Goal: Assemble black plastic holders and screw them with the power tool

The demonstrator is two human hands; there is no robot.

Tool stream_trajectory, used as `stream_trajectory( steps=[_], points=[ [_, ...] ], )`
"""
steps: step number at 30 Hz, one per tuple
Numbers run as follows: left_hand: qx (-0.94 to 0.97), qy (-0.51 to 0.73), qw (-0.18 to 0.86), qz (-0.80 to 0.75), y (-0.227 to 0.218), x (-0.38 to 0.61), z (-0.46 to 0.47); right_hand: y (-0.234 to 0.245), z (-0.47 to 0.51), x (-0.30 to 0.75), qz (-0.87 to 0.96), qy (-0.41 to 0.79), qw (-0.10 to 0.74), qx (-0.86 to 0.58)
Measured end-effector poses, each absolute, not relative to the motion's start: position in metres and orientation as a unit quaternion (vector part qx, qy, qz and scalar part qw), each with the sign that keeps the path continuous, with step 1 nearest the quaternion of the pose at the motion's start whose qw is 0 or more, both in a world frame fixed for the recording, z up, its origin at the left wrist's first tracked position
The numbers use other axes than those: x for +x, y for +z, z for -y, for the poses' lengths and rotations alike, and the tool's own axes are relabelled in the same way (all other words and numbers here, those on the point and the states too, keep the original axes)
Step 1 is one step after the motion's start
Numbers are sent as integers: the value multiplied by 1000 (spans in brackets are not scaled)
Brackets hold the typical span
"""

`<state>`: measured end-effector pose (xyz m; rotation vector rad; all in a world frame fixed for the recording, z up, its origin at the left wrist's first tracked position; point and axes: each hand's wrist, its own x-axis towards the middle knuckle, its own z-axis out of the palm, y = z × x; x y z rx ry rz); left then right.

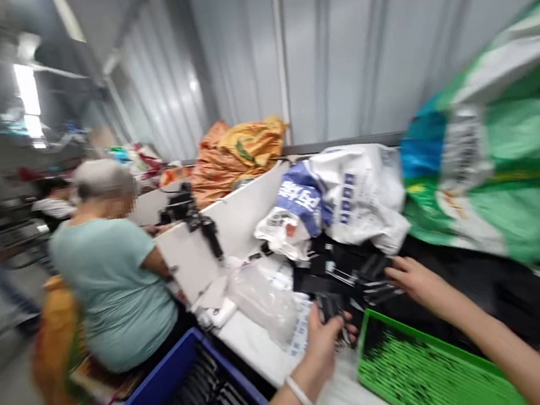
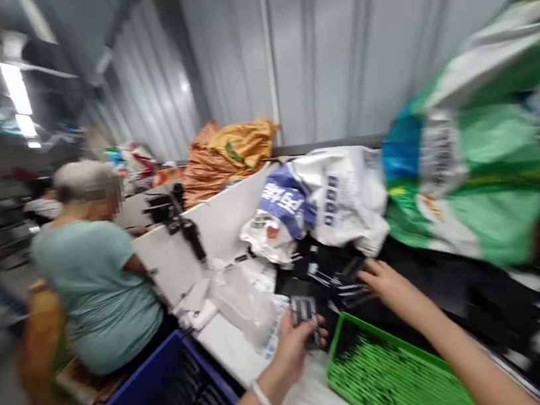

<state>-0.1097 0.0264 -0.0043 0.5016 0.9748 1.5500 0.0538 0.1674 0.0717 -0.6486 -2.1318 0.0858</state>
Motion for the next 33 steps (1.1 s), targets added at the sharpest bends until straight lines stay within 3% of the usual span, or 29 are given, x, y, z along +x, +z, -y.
stream_trajectory(
  steps=[3, 6, 11, 15, 18, 22, 26, 33],
  points=[
    [217, 706, 525, -422, 1, -103, -39, 67, -142, 91, 910, 80, 310, -264],
    [206, 689, 588, -371, 13, -96, -36, 62, -110, 97, 905, 165, 261, -294],
    [151, 709, 584, -365, 13, -62, -16, 28, -51, 88, 811, 122, 382, -426],
    [186, 691, 581, -388, 7, -37, -10, 5, -9, 75, 829, 68, 373, -412],
    [207, 652, 619, -385, 9, -34, -6, 17, 2, 82, 850, 107, 359, -370],
    [268, 505, 736, -364, 19, -34, 8, 51, -13, 113, 814, 121, 380, -423],
    [273, 455, 774, -345, 25, -25, 23, 60, -29, 144, 828, 239, 340, -377],
    [172, 421, 826, -333, 17, -19, 26, 42, -28, 185, 632, 340, 491, -494]
  ],
)
